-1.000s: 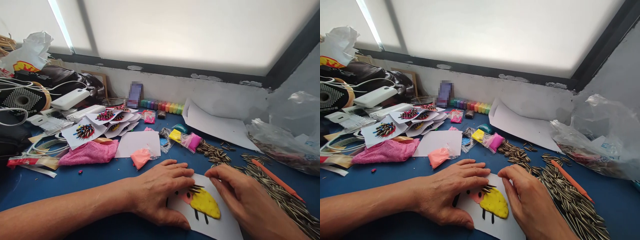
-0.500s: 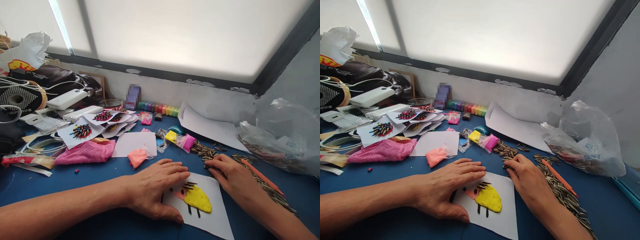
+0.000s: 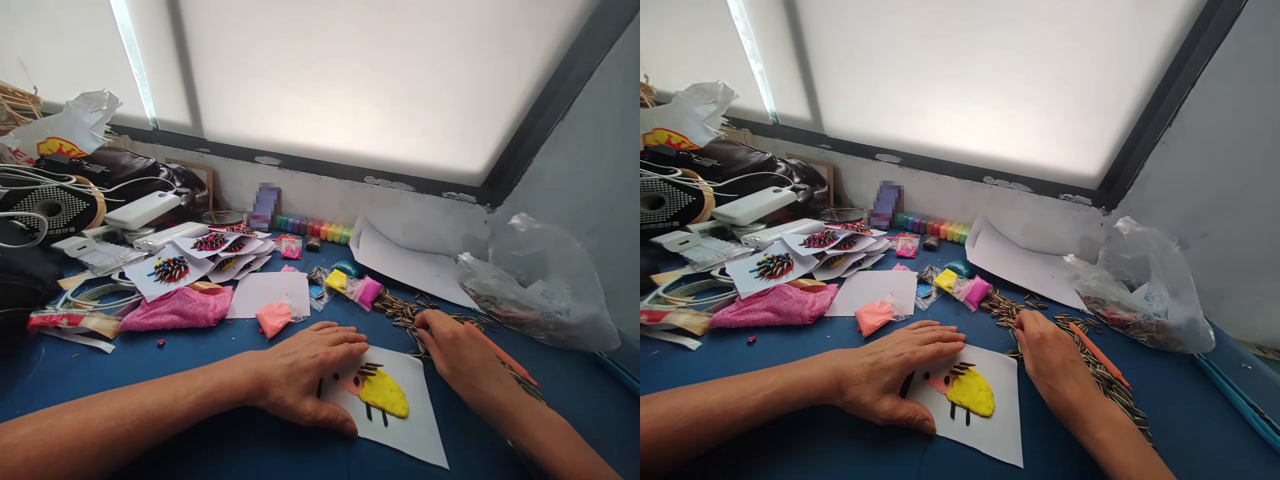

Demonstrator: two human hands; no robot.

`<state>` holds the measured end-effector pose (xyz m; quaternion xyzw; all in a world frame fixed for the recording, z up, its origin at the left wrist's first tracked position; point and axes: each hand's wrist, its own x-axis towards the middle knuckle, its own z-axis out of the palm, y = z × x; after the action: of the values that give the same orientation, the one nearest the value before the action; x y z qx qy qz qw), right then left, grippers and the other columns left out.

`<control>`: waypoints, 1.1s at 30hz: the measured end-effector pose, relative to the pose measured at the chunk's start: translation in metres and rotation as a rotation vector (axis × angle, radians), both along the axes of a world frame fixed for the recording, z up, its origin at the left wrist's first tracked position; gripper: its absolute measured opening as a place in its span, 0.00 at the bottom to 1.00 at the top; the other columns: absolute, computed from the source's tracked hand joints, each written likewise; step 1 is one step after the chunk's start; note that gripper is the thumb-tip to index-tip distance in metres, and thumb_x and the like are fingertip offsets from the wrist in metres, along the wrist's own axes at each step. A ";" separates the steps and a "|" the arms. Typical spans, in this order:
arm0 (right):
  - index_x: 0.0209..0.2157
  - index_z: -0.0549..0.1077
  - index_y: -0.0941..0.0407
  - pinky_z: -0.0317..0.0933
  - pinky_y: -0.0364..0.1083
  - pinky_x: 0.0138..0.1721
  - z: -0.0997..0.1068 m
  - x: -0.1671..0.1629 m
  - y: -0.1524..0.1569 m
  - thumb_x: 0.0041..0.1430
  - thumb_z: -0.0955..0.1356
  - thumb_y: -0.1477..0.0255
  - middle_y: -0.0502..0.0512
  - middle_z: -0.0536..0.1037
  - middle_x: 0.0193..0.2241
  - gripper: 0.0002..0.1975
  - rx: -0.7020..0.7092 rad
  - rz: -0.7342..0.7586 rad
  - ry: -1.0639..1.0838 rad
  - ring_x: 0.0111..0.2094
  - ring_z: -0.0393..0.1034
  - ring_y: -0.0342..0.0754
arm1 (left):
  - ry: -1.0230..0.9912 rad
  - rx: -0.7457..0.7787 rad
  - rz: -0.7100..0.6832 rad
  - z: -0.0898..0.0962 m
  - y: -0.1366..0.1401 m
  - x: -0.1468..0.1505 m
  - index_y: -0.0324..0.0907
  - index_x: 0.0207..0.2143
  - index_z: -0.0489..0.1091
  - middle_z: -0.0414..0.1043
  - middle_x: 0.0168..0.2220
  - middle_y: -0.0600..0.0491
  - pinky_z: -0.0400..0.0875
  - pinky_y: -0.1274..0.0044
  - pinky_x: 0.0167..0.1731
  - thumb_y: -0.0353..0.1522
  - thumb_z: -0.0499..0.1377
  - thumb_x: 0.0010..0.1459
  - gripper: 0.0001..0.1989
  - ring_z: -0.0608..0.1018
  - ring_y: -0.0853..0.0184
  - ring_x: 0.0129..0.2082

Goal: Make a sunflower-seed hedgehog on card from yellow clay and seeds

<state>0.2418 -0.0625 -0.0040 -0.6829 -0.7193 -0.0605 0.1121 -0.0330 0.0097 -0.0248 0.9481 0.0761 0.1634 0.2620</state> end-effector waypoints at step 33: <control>0.45 0.78 0.51 0.67 0.46 0.44 0.024 -0.008 -0.031 0.68 0.63 0.74 0.55 0.78 0.43 0.13 -0.295 -0.222 0.006 0.43 0.75 0.48 | 0.093 -0.022 0.017 0.009 -0.008 -0.007 0.40 0.67 0.58 0.60 0.66 0.40 0.55 0.57 0.65 0.56 0.59 0.59 0.42 0.61 0.47 0.67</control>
<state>0.2342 -0.0936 0.0203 -0.7672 -0.6404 0.0356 0.0053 -0.0400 0.0020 -0.0160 0.9510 0.0980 0.1206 0.2672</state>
